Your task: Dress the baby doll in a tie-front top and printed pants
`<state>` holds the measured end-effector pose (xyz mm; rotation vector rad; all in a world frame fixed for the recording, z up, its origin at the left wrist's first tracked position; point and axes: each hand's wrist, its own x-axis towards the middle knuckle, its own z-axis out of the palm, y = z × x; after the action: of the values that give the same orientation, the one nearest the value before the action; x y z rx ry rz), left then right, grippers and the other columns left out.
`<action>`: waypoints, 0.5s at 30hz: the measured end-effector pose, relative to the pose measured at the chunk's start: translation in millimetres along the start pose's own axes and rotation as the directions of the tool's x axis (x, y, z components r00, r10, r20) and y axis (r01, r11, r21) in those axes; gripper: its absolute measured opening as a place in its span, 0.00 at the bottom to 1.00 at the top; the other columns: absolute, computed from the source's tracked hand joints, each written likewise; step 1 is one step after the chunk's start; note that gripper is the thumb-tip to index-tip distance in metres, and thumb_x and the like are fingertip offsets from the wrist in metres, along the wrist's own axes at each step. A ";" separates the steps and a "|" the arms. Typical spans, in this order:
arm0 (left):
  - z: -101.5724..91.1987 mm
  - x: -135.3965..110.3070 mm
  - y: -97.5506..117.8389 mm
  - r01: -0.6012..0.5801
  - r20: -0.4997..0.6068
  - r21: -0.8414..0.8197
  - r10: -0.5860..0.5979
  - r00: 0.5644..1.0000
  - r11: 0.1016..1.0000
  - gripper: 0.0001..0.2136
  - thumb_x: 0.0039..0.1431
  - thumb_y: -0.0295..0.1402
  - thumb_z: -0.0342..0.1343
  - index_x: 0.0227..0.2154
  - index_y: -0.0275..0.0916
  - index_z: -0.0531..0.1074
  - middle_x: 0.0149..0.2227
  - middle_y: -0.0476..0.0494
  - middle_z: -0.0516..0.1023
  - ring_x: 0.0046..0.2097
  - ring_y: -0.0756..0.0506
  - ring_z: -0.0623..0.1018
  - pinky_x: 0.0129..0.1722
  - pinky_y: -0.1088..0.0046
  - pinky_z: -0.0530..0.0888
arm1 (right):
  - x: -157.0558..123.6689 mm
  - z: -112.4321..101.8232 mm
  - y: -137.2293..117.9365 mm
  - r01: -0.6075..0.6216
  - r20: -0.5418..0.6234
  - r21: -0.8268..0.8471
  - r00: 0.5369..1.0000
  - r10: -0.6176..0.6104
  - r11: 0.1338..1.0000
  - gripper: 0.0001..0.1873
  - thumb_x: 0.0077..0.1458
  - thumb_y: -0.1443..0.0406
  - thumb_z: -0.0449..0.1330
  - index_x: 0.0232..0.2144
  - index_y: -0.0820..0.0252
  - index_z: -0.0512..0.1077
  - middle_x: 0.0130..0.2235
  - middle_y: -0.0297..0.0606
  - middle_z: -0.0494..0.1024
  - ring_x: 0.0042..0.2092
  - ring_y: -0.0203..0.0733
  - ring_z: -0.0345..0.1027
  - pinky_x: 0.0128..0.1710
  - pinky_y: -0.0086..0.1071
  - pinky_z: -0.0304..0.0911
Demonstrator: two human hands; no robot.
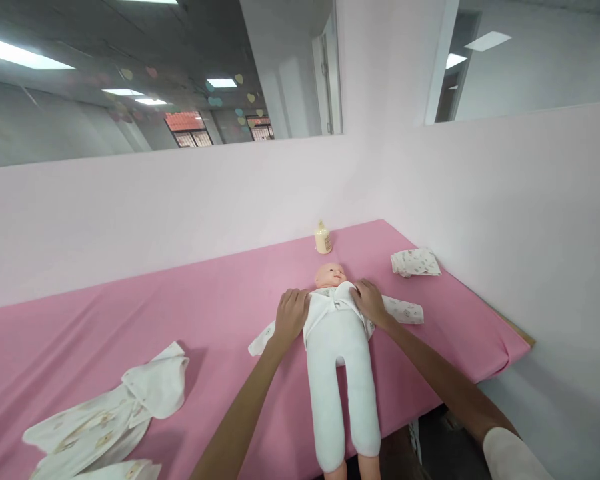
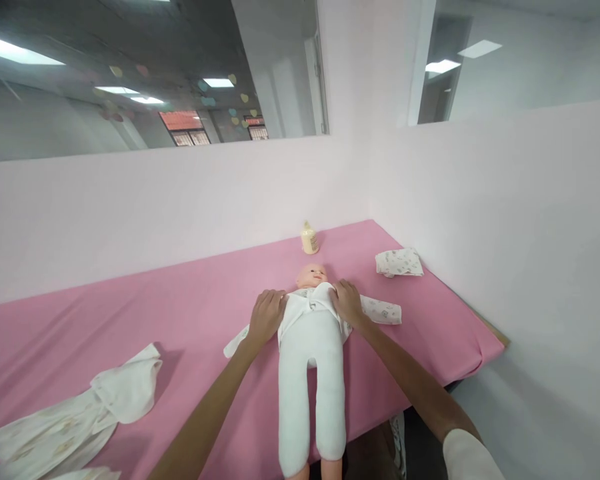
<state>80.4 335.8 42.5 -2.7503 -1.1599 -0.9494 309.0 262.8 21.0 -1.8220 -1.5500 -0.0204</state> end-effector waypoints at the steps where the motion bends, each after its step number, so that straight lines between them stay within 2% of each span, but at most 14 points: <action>1: -2.2 -7.8 -2.2 0.035 0.022 -0.039 -0.034 0.999 0.999 0.13 0.66 0.37 0.42 0.41 0.38 0.70 0.39 0.37 0.75 0.45 0.39 0.73 0.49 0.56 0.68 | -8.6 -1.1 5.0 0.012 0.011 0.001 1.000 -0.012 1.000 0.13 0.62 0.63 0.50 0.33 0.62 0.72 0.36 0.42 0.75 0.41 0.45 0.68 0.45 0.37 0.61; 4: -16.2 -36.4 -5.9 0.149 0.219 -0.189 -0.106 0.970 0.971 0.20 0.65 0.45 0.45 0.53 0.40 0.66 0.54 0.37 0.70 0.57 0.38 0.68 0.56 0.56 0.66 | -39.0 -15.1 24.6 0.087 0.112 0.046 0.990 -0.092 0.995 0.18 0.61 0.57 0.52 0.47 0.62 0.70 0.48 0.46 0.74 0.52 0.49 0.65 0.54 0.42 0.58; 7: -34.7 -54.6 -6.0 0.223 0.449 -0.235 -0.098 0.888 0.946 0.33 0.61 0.52 0.49 0.66 0.46 0.51 0.68 0.38 0.51 0.68 0.34 0.52 0.62 0.53 0.62 | -59.9 -36.3 41.1 0.098 0.344 0.047 0.933 -0.108 0.994 0.35 0.56 0.50 0.56 0.61 0.57 0.59 0.64 0.47 0.60 0.65 0.55 0.51 0.62 0.47 0.50; 9: -44.6 -54.3 -5.6 0.236 0.526 -0.214 -0.092 0.845 0.948 0.41 0.58 0.55 0.52 0.68 0.47 0.42 0.71 0.39 0.40 0.70 0.32 0.41 0.64 0.47 0.54 | -63.1 -46.1 45.8 0.082 0.470 0.009 0.879 -0.077 0.997 0.48 0.50 0.46 0.60 0.67 0.55 0.49 0.69 0.46 0.49 0.69 0.57 0.39 0.65 0.49 0.43; 11: -51.5 -47.0 -5.8 0.251 0.577 -0.202 -0.093 0.812 0.947 0.47 0.54 0.56 0.55 0.69 0.45 0.36 0.71 0.38 0.34 0.70 0.30 0.35 0.65 0.43 0.48 | -59.9 -49.1 45.4 0.086 0.529 -0.013 0.846 -0.067 0.996 0.56 0.46 0.45 0.62 0.69 0.54 0.42 0.70 0.45 0.43 0.70 0.58 0.32 0.67 0.50 0.37; 13: -56.0 -38.5 -6.8 0.269 0.618 -0.219 -0.080 0.782 0.938 0.50 0.52 0.54 0.57 0.69 0.45 0.34 0.71 0.38 0.34 0.70 0.30 0.35 0.65 0.42 0.48 | -54.3 -46.9 41.5 0.091 0.547 -0.016 0.834 -0.067 0.996 0.57 0.45 0.46 0.63 0.69 0.53 0.39 0.71 0.44 0.41 0.70 0.57 0.31 0.67 0.49 0.34; 15: -59.2 -33.4 -8.2 0.274 0.642 -0.244 -0.057 0.765 0.930 0.48 0.51 0.51 0.59 0.69 0.47 0.38 0.71 0.39 0.37 0.70 0.29 0.40 0.64 0.44 0.52 | -49.3 -42.8 36.1 0.076 0.547 -0.030 0.836 -0.047 0.997 0.55 0.45 0.48 0.62 0.68 0.54 0.41 0.70 0.46 0.43 0.70 0.56 0.33 0.67 0.50 0.35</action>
<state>25.7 306.4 71.1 -3.4281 -1.4533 -0.1981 345.0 198.1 11.7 -1.9157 -2.0114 0.4777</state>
